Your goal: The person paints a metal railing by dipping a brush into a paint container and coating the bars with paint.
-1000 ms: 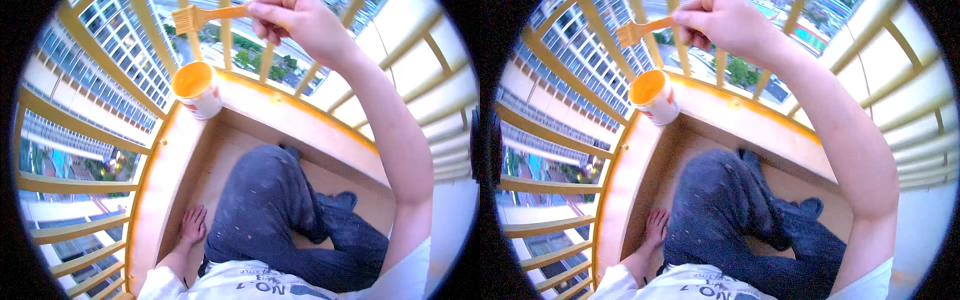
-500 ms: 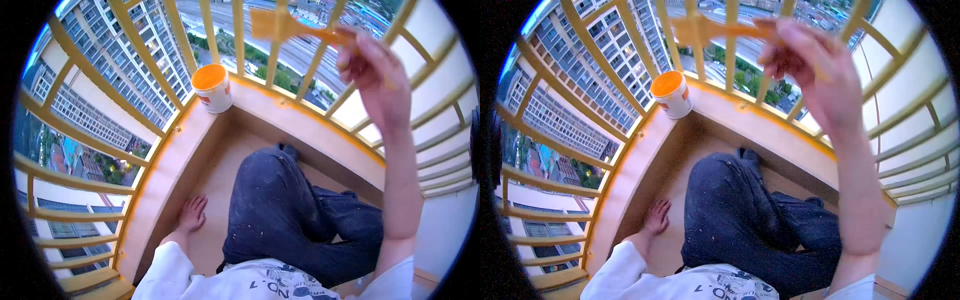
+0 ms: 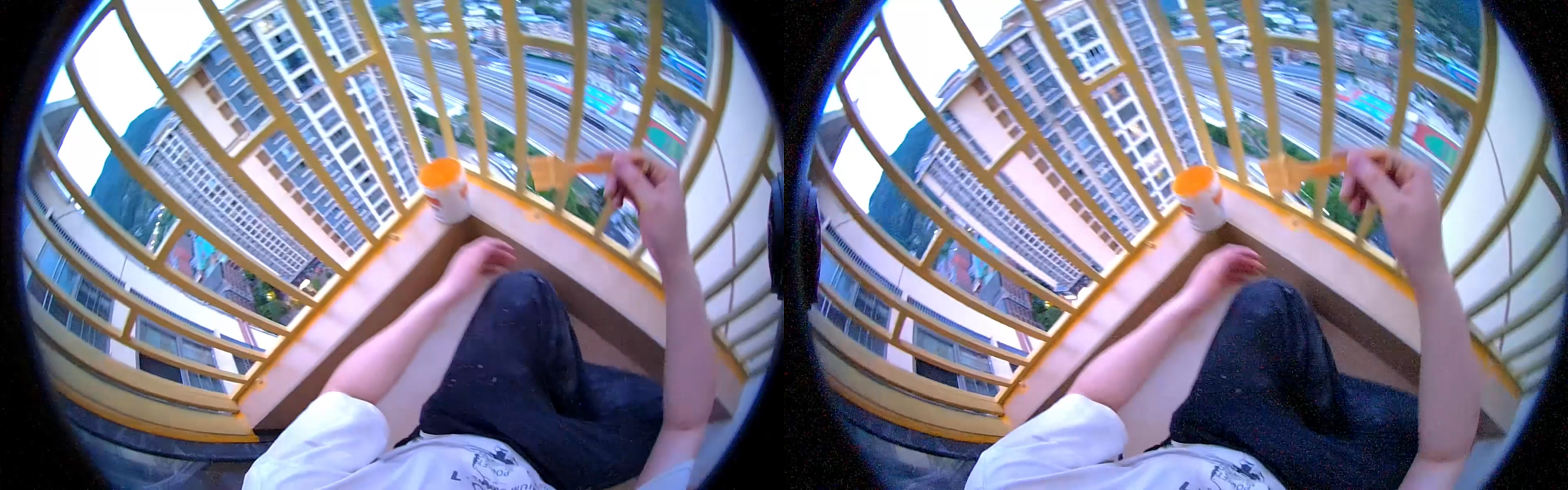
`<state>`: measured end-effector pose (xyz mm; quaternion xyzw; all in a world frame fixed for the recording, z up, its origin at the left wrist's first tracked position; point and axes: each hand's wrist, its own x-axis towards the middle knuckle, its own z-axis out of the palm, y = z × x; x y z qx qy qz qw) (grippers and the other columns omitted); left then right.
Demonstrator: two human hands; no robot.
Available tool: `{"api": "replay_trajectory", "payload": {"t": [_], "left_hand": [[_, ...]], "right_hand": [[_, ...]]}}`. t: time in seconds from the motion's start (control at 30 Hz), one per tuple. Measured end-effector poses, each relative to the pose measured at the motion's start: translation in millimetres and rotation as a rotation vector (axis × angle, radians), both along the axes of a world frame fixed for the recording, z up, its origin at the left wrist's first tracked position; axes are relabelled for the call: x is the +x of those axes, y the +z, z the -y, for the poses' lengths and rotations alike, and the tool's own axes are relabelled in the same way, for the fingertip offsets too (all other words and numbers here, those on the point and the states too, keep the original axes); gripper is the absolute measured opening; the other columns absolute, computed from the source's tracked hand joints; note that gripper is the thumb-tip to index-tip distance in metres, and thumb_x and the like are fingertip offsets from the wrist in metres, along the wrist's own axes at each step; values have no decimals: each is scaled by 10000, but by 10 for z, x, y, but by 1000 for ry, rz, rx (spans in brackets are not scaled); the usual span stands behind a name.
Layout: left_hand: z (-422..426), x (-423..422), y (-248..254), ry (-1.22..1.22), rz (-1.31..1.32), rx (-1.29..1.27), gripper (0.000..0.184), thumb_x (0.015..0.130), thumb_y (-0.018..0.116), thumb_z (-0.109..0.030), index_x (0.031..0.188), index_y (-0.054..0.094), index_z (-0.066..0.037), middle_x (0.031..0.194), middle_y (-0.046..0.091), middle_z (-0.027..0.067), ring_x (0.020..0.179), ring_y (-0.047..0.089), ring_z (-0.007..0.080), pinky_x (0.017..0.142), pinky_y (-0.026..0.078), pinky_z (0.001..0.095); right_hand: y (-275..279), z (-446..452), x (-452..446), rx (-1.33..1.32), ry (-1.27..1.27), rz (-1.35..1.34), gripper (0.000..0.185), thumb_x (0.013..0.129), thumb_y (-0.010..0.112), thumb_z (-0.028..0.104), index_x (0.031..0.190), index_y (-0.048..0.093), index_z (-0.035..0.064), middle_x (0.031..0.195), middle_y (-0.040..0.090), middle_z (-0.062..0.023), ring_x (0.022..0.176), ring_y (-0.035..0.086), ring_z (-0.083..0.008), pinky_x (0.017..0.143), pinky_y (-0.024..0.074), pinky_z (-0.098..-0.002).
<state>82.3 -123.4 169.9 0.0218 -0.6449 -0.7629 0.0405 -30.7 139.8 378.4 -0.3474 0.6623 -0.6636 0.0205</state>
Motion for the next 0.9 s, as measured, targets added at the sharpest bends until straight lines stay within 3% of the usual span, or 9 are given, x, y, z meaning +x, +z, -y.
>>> {"api": "replay_trajectory", "payload": {"t": [0.07,0.13,0.23,0.27,0.3,0.43,0.6,0.77,0.9], "left_hand": [[-507,96,177,3,-36,-644,378,973,529,-307,1216,583,-22,1168,643,150,1124,603,267,1008,460,439],[-963,168,247,250,-395,-1371,392,921,583,-329,1177,606,-33,1185,617,133,1174,556,290,1040,413,466],[-1004,-130,191,132,-252,-1257,347,876,611,-326,1083,641,-49,1113,619,120,1130,553,286,1019,399,424],[-1014,-210,226,76,-181,-1267,325,875,611,-330,1045,649,-55,1096,631,113,1117,565,280,1003,410,415],[-1020,-240,212,48,-167,-1262,318,876,610,-328,1035,653,-57,1080,637,108,1105,573,273,997,414,411],[-891,-312,88,61,-153,-1194,311,871,614,-328,1024,659,-61,1055,650,104,1093,586,262,995,418,406],[-782,-334,107,104,-176,-1139,283,879,602,-290,1000,665,-43,1049,661,116,1074,597,249,995,424,394],[-735,-376,51,108,-221,-1093,306,869,609,-300,1022,686,-46,1051,663,119,1072,598,251,998,425,392],[-708,-360,104,112,-209,-1017,270,846,643,-263,1013,675,-53,1047,665,120,1084,594,255,982,428,399]], "right_hand": [[-40,283,-36,51,74,4,240,994,567,152,1072,704,-29,738,642,-26,643,571,-64,592,469,-214],[-35,631,-153,56,128,-10,239,984,594,155,1077,709,-33,703,614,-5,637,546,-61,583,441,-213],[-111,1203,-432,92,97,-221,232,945,647,184,1058,721,-5,702,651,-12,651,545,-55,576,427,-242],[-29,1362,-451,138,115,-258,226,935,645,179,1018,714,-21,713,685,-52,656,577,-66,584,441,-246],[-22,1573,-493,135,91,-325,193,916,643,152,952,708,-26,747,709,-119,659,655,-143,601,479,-284],[-410,2588,-811,201,86,-532,179,876,633,183,876,707,20,799,698,-184,750,690,-347,670,539,-420],[-1062,3504,-942,611,54,-683,196,877,604,190,858,719,32,744,680,-178,744,680,-356,708,548,-441],[-1514,3661,-1028,654,35,-716,197,859,620,208,827,721,43,726,668,-184,742,678,-355,700,550,-449],[-1462,3570,-1105,558,-21,-557,205,843,637,204,781,712,23,697,664,-188,684,670,-360,653,547,-443]]}}
